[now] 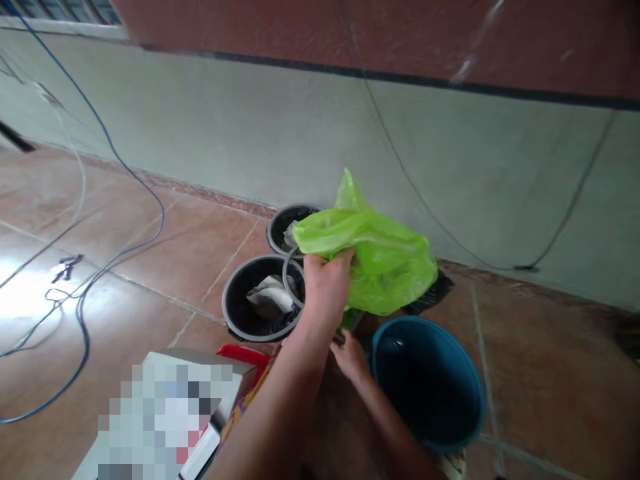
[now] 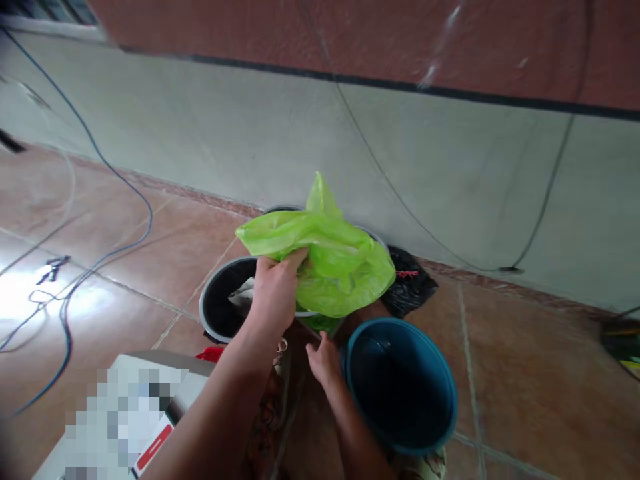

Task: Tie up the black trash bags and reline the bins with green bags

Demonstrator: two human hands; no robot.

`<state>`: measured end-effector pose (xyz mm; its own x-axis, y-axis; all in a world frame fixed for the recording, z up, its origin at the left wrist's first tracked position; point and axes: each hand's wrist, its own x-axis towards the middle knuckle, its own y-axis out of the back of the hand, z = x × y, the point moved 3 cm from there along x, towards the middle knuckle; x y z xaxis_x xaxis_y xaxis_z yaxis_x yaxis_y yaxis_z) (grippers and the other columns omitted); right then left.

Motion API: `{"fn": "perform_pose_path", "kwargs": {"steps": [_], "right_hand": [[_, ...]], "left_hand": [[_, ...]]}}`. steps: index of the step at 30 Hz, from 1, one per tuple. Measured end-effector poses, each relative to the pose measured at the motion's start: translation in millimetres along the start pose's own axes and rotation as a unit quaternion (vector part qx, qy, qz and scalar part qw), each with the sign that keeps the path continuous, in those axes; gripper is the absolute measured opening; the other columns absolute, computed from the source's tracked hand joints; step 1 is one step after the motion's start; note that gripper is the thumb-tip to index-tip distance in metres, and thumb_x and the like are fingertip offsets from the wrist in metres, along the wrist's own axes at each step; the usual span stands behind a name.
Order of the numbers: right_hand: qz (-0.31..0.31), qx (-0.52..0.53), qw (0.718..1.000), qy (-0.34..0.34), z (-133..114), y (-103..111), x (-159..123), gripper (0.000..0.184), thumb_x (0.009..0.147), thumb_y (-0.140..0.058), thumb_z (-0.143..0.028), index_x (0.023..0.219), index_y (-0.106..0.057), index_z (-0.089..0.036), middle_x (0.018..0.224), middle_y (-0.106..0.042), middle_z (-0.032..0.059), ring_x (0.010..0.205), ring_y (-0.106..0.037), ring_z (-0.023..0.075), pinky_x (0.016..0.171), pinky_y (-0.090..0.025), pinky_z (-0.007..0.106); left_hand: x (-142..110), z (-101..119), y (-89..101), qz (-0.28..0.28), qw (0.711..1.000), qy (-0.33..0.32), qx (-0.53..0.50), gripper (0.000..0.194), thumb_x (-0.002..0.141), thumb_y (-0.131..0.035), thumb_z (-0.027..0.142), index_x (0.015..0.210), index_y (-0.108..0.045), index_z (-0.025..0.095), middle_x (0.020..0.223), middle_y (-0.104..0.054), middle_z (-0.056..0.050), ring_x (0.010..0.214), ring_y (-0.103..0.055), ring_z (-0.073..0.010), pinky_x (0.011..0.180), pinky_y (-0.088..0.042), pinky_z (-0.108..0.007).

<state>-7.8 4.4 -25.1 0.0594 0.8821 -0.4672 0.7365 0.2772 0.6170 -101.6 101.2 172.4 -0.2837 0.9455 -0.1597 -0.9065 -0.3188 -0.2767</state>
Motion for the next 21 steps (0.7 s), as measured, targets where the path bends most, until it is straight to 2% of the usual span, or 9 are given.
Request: {"fn": "perform_pose_path", "kwargs": {"steps": [3, 6, 9, 12, 14, 16, 18, 21], "right_hand": [[0.068, 0.087, 0.993, 0.035, 21, 42, -54, 0.040, 0.085, -0.054, -0.033, 0.120, -0.063, -0.016, 0.117, -0.070, 0.0135, 0.092, -0.071, 0.0235, 0.087, -0.053, 0.035], [0.204, 0.144, 0.967, 0.039, 35, 116, -105, 0.041, 0.084, -0.054, -0.043, 0.114, -0.066, -0.018, 0.113, -0.072, 0.0129, 0.092, -0.070, 0.0255, 0.083, -0.055, 0.039], [0.300, 0.147, 0.942, 0.036, 43, 193, -147, 0.042, 0.082, -0.058, -0.049, 0.113, -0.067, -0.022, 0.101, -0.075, 0.0093, 0.086, -0.070, 0.0249, 0.082, -0.054, 0.040], [0.394, 0.190, 0.897, 0.068, 46, 250, -177, 0.045, 0.083, -0.059, -0.052, 0.114, -0.066, -0.020, 0.104, -0.074, 0.0110, 0.088, -0.070, 0.0234, 0.081, -0.054, 0.038], [0.438, 0.194, 0.873, 0.093, 47, 269, -189, 0.047, 0.083, -0.059, -0.054, 0.113, -0.067, -0.019, 0.107, -0.073, 0.0121, 0.089, -0.069, 0.0230, 0.081, -0.054, 0.037], [0.450, 0.173, 0.871, 0.096, 50, 275, -192, 0.050, 0.084, -0.056, -0.057, 0.114, -0.067, -0.019, 0.108, -0.073, 0.0126, 0.092, -0.069, 0.0236, 0.082, -0.053, 0.037], [0.416, 0.150, 0.893, 0.081, 59, 268, -186, 0.054, 0.086, -0.050, -0.059, 0.118, -0.064, -0.018, 0.111, -0.072, 0.0136, 0.097, -0.068, 0.0248, 0.086, -0.052, 0.038], [0.309, 0.130, 0.941, 0.043, 83, 243, -162, 0.059, 0.090, -0.040, -0.059, 0.126, -0.059, -0.015, 0.120, -0.068, 0.0157, 0.107, -0.066, 0.0262, 0.095, -0.049, 0.041]], "left_hand": [[-20, 5, -12.5, -0.057, 0.998, -0.005, 0.001, 0.017, 0.070, -0.066, 0.027, 0.082, -0.069, 0.015, 0.083, -0.073, -0.001, 0.079, -0.067, -0.0163, 0.069, -0.052, -0.024], [-49, 2, -28.5, -0.130, 0.991, 0.017, -0.007, 0.025, 0.067, -0.067, 0.025, 0.091, -0.070, 0.016, 0.095, -0.075, -0.003, 0.089, -0.068, -0.0195, 0.076, -0.054, -0.028], [-83, -9, -49.9, -0.187, 0.979, 0.068, -0.039, 0.026, 0.065, -0.069, 0.023, 0.090, -0.069, 0.016, 0.099, -0.075, -0.005, 0.091, -0.069, -0.0211, 0.079, -0.055, -0.031], [-121, -25, -70.8, -0.215, 0.965, 0.135, -0.072, 0.023, 0.064, -0.070, 0.022, 0.087, -0.067, 0.017, 0.097, -0.075, -0.005, 0.087, -0.070, -0.0216, 0.081, -0.056, -0.034], [-144, -39, -81.6, -0.232, 0.952, 0.178, -0.087, 0.027, 0.064, -0.073, 0.023, 0.090, -0.065, 0.018, 0.098, -0.075, -0.006, 0.087, -0.071, -0.0224, 0.082, -0.057, -0.036], [-161, -60, -87.9, -0.245, 0.942, 0.213, -0.088, 0.032, 0.063, -0.075, 0.024, 0.093, -0.064, 0.018, 0.098, -0.075, -0.006, 0.089, -0.071, -0.0238, 0.083, -0.057, -0.038], [-171, -86, -88.2, -0.249, 0.936, 0.238, -0.078, 0.037, 0.061, -0.077, 0.024, 0.095, -0.064, 0.017, 0.097, -0.075, -0.007, 0.093, -0.070, -0.0256, 0.084, -0.056, -0.039], [-174, -134, -75.9, -0.254, 0.927, 0.271, -0.053, 0.037, 0.060, -0.076, 0.024, 0.095, -0.066, 0.014, 0.091, -0.075, -0.009, 0.092, -0.071, -0.0277, 0.086, -0.056, -0.040]]}}
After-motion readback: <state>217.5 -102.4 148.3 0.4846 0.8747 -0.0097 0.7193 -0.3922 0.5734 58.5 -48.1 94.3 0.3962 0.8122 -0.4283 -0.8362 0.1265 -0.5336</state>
